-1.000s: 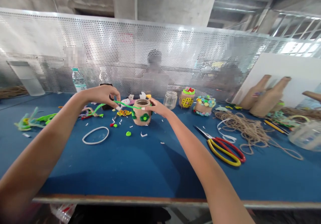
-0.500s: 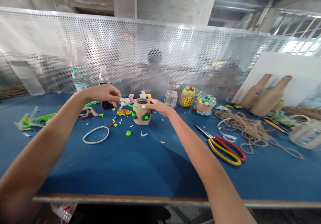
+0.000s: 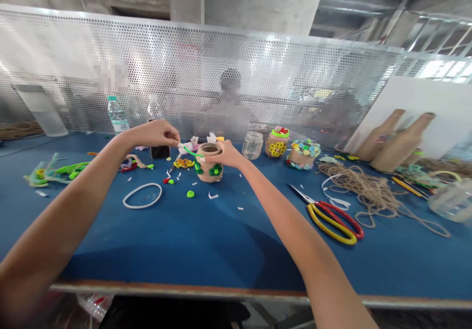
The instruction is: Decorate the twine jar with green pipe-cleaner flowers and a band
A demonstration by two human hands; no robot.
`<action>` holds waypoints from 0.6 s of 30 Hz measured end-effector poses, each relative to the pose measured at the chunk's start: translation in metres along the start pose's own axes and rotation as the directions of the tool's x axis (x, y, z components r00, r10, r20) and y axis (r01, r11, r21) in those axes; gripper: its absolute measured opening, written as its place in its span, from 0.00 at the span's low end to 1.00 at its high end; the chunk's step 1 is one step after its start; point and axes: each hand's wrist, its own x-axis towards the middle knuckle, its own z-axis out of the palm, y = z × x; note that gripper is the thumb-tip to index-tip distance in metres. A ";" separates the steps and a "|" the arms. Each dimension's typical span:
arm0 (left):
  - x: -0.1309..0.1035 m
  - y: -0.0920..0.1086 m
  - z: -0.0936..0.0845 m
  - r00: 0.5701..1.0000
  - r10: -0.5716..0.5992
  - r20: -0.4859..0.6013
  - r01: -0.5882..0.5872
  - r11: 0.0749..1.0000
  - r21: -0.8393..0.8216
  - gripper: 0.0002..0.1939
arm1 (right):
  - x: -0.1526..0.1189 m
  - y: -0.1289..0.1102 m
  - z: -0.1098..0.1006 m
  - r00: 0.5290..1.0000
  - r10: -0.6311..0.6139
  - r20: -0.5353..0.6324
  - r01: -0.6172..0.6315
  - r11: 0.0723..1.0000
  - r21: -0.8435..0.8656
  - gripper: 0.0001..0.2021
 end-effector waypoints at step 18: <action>0.018 -0.027 0.041 0.961 0.206 -0.182 -0.211 0.977 -0.008 0.10 | 0.033 -0.005 -0.023 0.814 -0.144 0.562 0.132 0.989 0.062 0.22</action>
